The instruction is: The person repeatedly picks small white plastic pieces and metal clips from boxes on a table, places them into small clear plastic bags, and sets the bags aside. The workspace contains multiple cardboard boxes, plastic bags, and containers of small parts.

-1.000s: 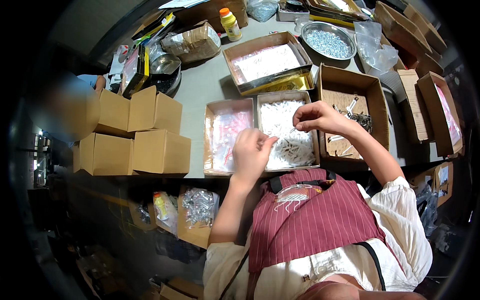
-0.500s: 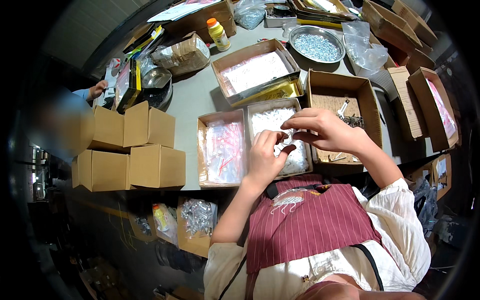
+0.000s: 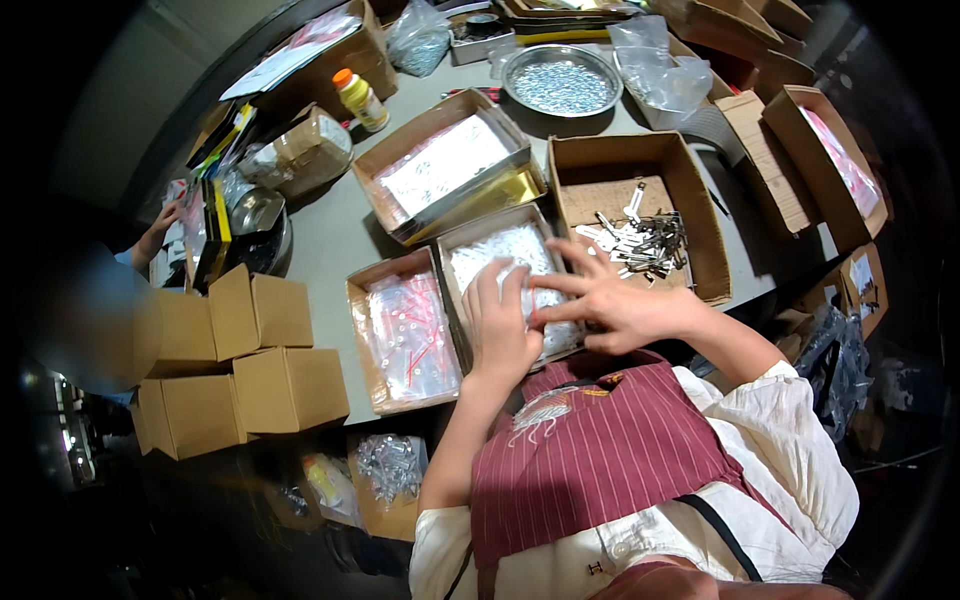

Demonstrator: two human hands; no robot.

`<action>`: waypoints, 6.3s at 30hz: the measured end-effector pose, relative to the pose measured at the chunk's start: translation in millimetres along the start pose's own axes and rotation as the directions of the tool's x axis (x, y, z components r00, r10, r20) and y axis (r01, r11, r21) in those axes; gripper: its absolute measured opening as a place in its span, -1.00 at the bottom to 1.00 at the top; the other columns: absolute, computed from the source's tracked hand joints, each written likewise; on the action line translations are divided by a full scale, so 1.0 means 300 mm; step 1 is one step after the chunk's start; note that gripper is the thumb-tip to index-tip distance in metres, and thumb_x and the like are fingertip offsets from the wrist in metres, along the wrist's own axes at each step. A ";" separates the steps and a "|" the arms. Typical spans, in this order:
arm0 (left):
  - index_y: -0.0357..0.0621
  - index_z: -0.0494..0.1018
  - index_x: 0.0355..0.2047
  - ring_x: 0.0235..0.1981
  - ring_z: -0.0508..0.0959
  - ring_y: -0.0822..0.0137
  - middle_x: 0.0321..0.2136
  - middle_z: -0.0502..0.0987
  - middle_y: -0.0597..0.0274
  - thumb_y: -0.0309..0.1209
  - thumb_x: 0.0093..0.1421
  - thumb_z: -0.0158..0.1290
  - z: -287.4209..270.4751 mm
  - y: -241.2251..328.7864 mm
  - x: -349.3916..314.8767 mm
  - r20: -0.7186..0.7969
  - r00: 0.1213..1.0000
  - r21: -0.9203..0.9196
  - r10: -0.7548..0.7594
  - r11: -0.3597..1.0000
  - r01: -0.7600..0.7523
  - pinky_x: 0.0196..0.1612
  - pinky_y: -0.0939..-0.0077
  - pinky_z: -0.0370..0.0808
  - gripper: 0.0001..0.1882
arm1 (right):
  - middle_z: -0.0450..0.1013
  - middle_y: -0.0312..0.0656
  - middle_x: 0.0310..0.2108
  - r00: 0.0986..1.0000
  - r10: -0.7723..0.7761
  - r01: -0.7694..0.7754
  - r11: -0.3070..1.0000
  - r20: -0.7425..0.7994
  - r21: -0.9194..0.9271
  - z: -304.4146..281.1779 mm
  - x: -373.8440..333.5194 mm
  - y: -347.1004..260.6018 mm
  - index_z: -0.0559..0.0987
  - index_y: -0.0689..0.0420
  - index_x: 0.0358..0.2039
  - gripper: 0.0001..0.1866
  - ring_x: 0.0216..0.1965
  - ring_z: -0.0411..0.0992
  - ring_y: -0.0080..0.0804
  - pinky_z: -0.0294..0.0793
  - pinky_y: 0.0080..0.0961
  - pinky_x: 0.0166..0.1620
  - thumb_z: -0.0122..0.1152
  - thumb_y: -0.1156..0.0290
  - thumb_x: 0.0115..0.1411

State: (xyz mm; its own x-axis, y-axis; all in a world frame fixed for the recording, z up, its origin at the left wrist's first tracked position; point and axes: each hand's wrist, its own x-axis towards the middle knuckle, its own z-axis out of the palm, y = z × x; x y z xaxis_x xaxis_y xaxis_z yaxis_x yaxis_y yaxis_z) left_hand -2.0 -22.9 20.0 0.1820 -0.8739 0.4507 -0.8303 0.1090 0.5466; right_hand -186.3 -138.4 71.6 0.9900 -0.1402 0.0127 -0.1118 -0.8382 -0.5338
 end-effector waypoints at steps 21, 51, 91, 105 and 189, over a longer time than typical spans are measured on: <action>-0.20 0.54 -0.25 -0.23 0.65 0.03 -0.34 0.65 0.05 -0.41 0.20 0.27 0.019 -0.077 -0.084 0.188 0.862 -0.354 -0.470 0.786 0.506 -0.12 0.23 0.53 -0.82 | 0.65 -0.14 -0.43 0.729 0.627 -0.476 0.752 -0.273 0.457 0.004 0.062 0.700 0.72 0.18 -0.31 -0.77 -0.39 0.62 -0.34 0.53 -0.35 -0.28 0.35 0.26 0.21; -0.22 0.53 -0.22 -0.23 0.68 0.29 -0.34 0.67 0.15 -0.40 0.24 0.25 0.068 -0.052 -0.084 0.182 0.847 -0.390 -0.499 0.754 0.528 -0.09 0.41 0.54 -0.81 | 0.55 0.22 -0.52 0.770 0.630 -0.636 0.771 -0.102 -0.033 0.097 0.019 0.588 0.71 0.31 -0.46 -0.68 -0.40 0.59 0.18 0.60 -0.09 -0.21 0.38 0.24 0.10; -0.20 0.46 -0.21 -0.38 0.65 0.04 -0.42 0.61 0.00 -0.47 0.17 0.29 0.074 0.054 0.041 0.148 0.949 -0.598 -0.278 0.739 0.309 -0.31 0.23 0.53 -0.75 | 0.56 0.03 -0.45 0.965 0.162 -0.169 0.985 -0.208 -0.016 -0.206 0.089 0.001 0.66 0.26 -0.22 -0.71 -0.46 0.54 0.00 0.50 -0.22 -0.36 0.31 0.24 0.30; -0.38 0.53 0.05 -0.15 0.56 0.51 -0.19 0.63 0.29 -0.46 0.28 0.20 -0.282 -0.007 0.046 0.569 0.806 -0.817 -0.161 0.002 0.577 -0.11 0.58 0.50 -0.63 | 0.48 0.07 0.10 0.975 -0.216 0.200 0.952 0.044 0.232 -0.263 0.295 -0.081 0.66 0.26 -0.18 -0.72 0.16 0.44 0.01 0.41 -0.17 0.24 0.36 0.47 0.08; -0.21 0.70 -0.29 -0.32 0.67 0.36 -0.34 0.70 0.19 -0.53 0.11 0.25 -0.270 -0.141 -0.195 0.116 0.875 -0.394 -0.470 0.787 0.475 -0.17 0.49 0.57 -0.86 | 0.68 -0.10 -0.32 0.969 0.231 -0.189 0.922 -0.088 0.339 0.116 0.268 0.144 0.69 0.21 -0.15 -0.78 -0.28 0.65 -0.25 0.59 -0.37 -0.18 0.38 0.40 0.22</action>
State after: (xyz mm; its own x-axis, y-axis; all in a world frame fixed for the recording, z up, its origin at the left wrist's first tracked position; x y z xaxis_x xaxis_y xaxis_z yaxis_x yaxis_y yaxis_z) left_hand 65.0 61.9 27.7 0.4884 -0.8708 0.0557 -0.3591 -0.1424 0.9224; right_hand -108.6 -167.6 20.1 0.9261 -0.3755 -0.0367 -0.2609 -0.5671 -0.7812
